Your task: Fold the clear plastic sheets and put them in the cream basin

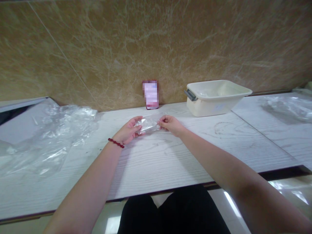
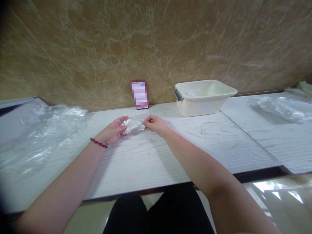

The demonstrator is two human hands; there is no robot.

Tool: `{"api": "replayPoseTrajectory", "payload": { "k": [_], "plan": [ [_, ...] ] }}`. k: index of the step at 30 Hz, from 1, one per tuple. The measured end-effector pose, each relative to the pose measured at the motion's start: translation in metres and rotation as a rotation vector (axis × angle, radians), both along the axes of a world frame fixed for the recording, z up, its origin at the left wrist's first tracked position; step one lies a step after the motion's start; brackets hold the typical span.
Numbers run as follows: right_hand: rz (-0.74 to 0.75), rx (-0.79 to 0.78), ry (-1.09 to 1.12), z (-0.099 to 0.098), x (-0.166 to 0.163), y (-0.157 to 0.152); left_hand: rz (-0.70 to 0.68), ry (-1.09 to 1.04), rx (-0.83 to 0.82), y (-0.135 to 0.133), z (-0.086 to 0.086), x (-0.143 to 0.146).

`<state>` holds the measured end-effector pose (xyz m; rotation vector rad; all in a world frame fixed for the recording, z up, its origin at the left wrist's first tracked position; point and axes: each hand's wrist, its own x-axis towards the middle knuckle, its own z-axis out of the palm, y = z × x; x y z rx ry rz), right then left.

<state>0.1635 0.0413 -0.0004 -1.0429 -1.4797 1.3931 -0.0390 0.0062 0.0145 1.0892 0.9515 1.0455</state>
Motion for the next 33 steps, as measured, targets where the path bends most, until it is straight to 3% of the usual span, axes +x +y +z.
{"api": "replayPoseTrajectory", "payload": {
  "k": [6, 12, 18, 24, 33],
  "plan": [
    [-0.003, 0.024, 0.0, -0.001, 0.001, 0.002, -0.005, 0.019, 0.047, 0.002, -0.002, -0.001],
    [-0.01, 0.071, -0.026, -0.005, 0.001, 0.003, -0.036, 0.149, -0.069, 0.005, -0.003, -0.005],
    [0.035, -0.021, -0.013, 0.004, 0.002, -0.001, -0.1, 0.141, -0.111, 0.001, 0.003, -0.006],
    [0.038, -0.067, -0.125, 0.0, 0.007, 0.004, -0.139, 0.122, -0.107, -0.003, 0.005, -0.005],
    [-0.092, 0.082, -0.298, -0.006, 0.009, 0.007, -0.154, 0.057, -0.094, -0.006, 0.008, -0.003]
  ]
}}
